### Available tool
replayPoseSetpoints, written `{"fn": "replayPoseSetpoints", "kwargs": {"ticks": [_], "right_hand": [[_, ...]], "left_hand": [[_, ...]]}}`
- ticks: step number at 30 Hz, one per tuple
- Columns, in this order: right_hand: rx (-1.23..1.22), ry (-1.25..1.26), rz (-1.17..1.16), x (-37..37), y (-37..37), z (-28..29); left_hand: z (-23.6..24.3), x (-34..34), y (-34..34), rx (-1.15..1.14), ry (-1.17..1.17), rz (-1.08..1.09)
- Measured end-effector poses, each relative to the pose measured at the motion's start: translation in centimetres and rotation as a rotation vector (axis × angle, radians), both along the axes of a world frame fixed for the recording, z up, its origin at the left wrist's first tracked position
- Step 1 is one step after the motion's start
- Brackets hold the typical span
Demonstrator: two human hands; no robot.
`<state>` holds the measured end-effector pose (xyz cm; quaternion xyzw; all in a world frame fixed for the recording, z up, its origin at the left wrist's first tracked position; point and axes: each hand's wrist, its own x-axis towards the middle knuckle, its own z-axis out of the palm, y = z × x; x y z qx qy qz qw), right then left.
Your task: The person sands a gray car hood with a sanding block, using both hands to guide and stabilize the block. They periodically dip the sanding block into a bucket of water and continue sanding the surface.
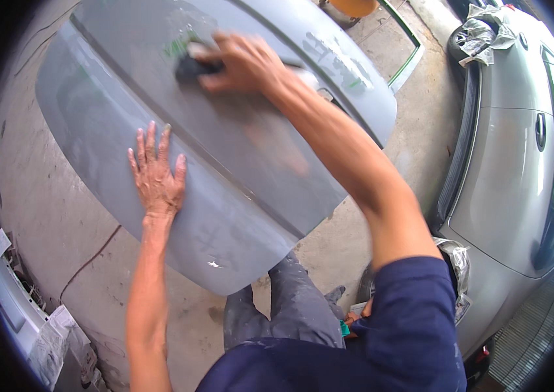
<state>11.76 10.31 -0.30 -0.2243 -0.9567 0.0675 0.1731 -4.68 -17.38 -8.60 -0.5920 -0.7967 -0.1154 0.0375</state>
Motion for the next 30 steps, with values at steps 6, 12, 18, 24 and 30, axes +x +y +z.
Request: {"fn": "replayPoseSetpoints", "kwargs": {"ticks": [6,12,18,24,30], "right_hand": [[-0.023,0.167,-0.056,7.6,-5.2,-3.0],[-0.202,-0.124,-0.031,14.6,-12.2,0.3],[0.015,0.191,-0.133,-4.5,3.7,-2.0],[-0.125,0.016,-0.066,17.2,-12.3,-2.8],[-0.072,-0.081,-0.062,2.3,-2.1,-0.1]], "left_hand": [[0.9,0.2,0.1,-0.076,-0.039,0.012],[0.7,0.4,0.2,-0.030,-0.069,0.018],[0.1,0.1,-0.2,-0.087,-0.027,0.008],[1.1,0.2,0.4,-0.087,-0.026,0.001],[0.2,0.1,0.0,-0.069,-0.064,0.006]]}}
